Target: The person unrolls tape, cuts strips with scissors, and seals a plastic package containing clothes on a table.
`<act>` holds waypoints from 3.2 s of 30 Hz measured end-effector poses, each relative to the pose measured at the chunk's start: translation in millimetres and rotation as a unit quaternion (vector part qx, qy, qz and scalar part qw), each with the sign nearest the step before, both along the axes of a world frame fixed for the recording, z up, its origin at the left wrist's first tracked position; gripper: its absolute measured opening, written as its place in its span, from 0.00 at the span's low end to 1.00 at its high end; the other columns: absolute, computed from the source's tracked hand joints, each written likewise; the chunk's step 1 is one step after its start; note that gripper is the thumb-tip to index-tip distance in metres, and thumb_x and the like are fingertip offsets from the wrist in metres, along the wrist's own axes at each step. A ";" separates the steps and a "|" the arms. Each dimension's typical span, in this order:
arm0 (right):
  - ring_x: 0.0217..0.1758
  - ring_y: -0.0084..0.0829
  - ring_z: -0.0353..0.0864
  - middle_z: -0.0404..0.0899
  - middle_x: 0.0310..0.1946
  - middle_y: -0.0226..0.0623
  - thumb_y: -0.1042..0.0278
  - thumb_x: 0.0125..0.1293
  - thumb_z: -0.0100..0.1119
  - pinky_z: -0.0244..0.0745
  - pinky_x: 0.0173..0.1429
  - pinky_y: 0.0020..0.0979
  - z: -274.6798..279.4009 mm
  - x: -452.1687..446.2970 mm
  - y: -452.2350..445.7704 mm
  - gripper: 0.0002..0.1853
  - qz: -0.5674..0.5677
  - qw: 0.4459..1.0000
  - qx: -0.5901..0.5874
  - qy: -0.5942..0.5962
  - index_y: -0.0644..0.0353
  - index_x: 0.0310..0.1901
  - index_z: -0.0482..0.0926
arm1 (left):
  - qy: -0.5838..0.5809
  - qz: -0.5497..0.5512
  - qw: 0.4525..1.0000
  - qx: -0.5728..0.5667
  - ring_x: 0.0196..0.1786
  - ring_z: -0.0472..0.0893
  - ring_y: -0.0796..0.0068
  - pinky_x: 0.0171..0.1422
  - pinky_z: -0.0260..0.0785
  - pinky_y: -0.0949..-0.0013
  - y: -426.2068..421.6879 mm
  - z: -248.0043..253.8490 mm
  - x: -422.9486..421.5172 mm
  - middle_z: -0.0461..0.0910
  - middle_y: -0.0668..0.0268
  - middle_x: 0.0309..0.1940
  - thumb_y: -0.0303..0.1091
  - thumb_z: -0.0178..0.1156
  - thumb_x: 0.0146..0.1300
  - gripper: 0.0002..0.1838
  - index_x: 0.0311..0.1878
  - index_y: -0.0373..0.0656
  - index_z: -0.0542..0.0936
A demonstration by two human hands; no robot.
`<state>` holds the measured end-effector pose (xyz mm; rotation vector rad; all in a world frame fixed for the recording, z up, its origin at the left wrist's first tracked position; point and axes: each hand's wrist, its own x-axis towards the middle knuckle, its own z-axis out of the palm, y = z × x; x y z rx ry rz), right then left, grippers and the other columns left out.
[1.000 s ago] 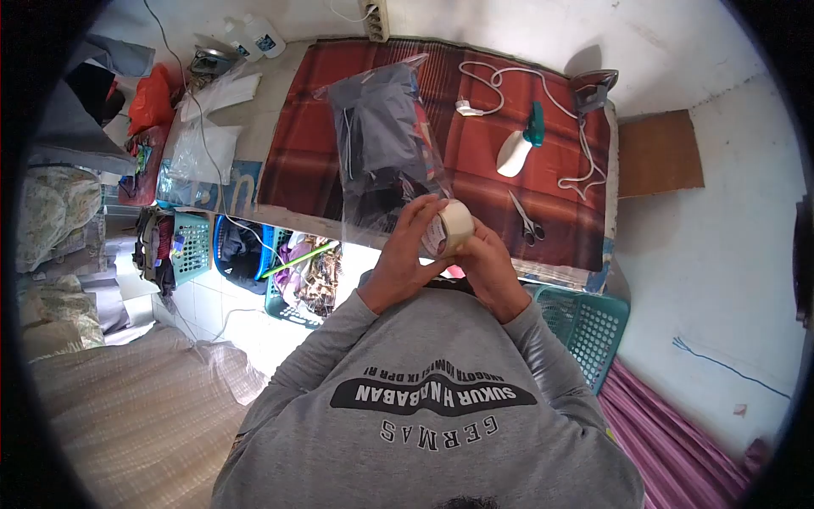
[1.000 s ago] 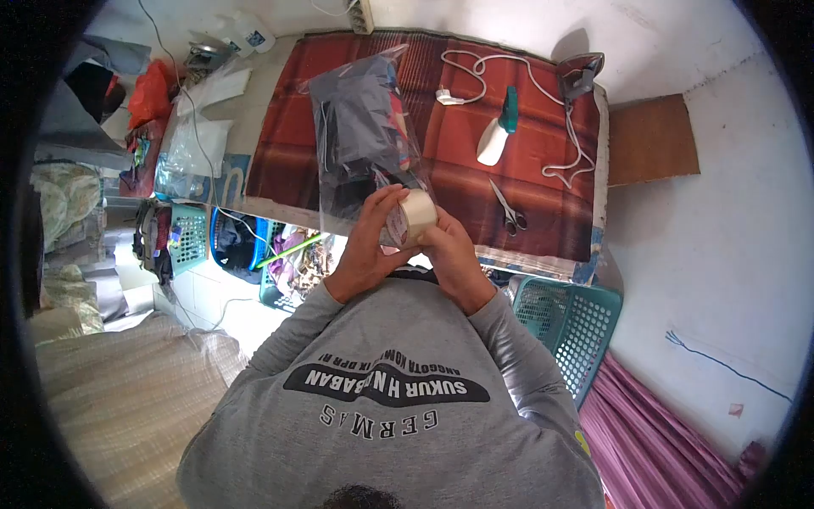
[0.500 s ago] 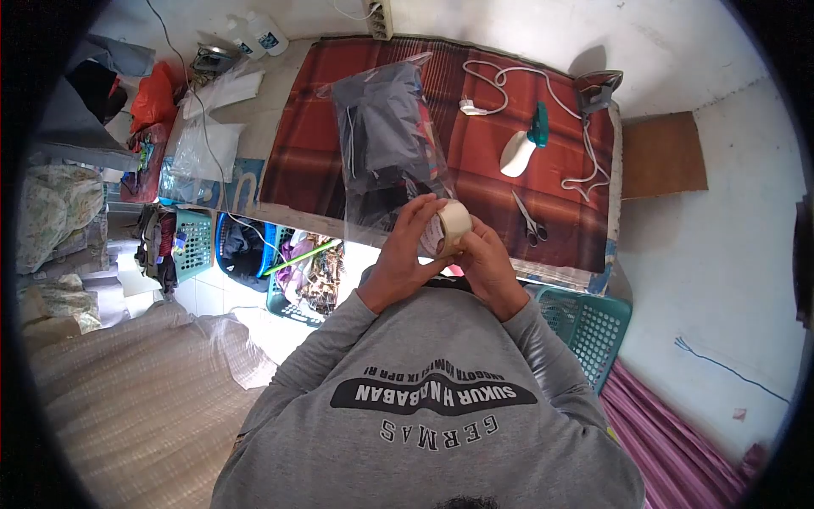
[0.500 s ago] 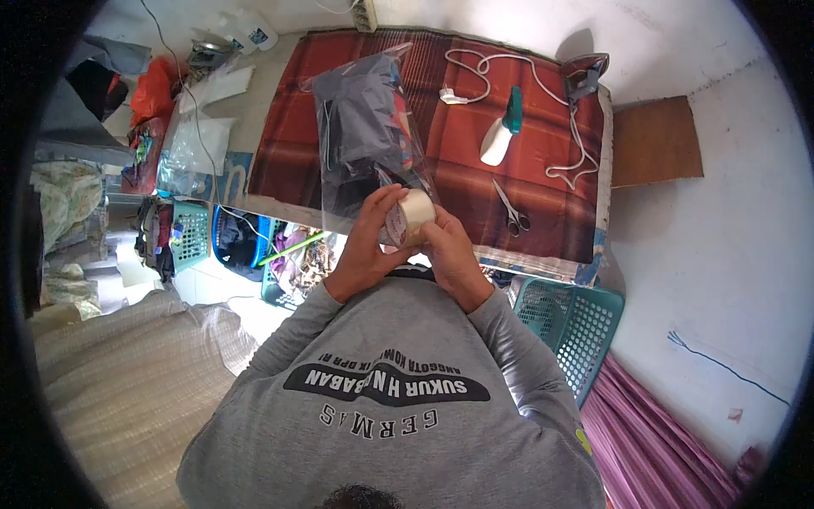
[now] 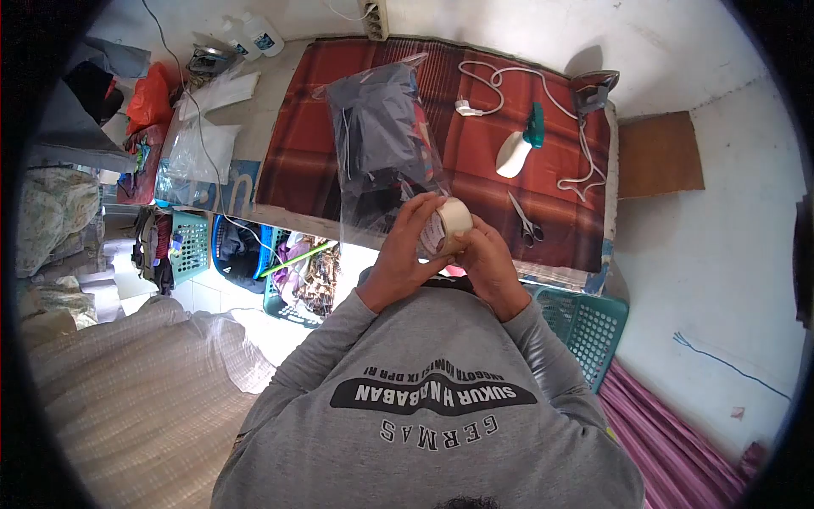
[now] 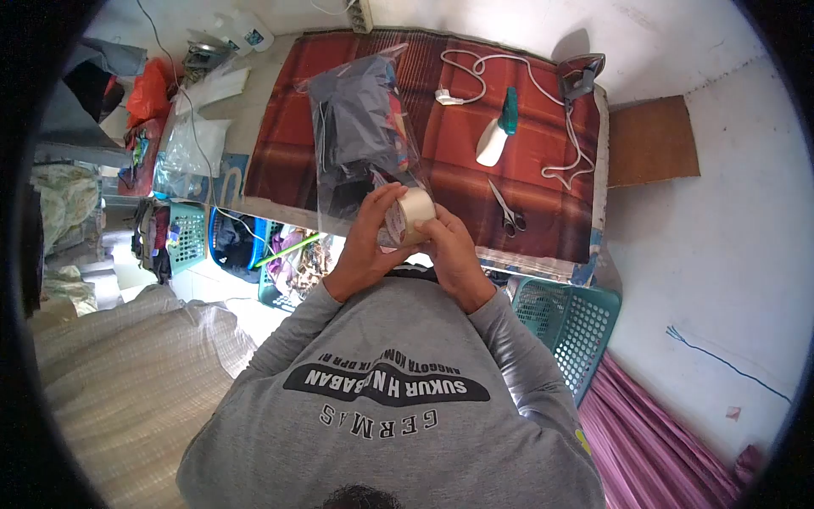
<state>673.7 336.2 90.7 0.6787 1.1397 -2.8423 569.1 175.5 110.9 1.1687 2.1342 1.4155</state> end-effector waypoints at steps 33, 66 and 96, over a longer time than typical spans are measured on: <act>0.50 0.29 0.89 0.87 0.54 0.39 0.73 0.72 0.52 0.87 0.55 0.33 -5.7 -7.8 1.2 0.22 -0.028 1.000 0.006 -0.003 0.65 0.65 0.79 | -0.011 0.004 1.000 0.005 0.80 0.70 0.50 0.82 0.67 0.53 4.5 -6.5 -7.0 0.66 0.53 0.79 0.30 0.84 0.53 0.52 0.81 0.45 0.69; 0.49 0.27 0.88 0.87 0.51 0.37 0.72 0.72 0.52 0.86 0.52 0.31 1.6 -6.1 -0.8 0.18 -0.060 0.998 0.018 -0.016 0.65 0.60 0.81 | -0.011 0.012 0.999 0.029 0.79 0.72 0.46 0.81 0.68 0.52 5.2 -8.1 -4.0 0.67 0.53 0.77 0.28 0.82 0.54 0.50 0.81 0.45 0.68; 0.51 0.27 0.91 0.92 0.49 0.45 0.76 0.78 0.62 0.85 0.54 0.30 6.4 2.3 -8.8 0.16 -0.048 0.932 0.354 0.061 0.72 0.63 0.81 | 0.138 0.136 0.977 0.094 0.50 0.91 0.60 0.53 0.83 0.62 -2.0 2.2 -3.5 0.88 0.60 0.48 0.23 0.74 0.65 0.13 0.53 0.39 0.90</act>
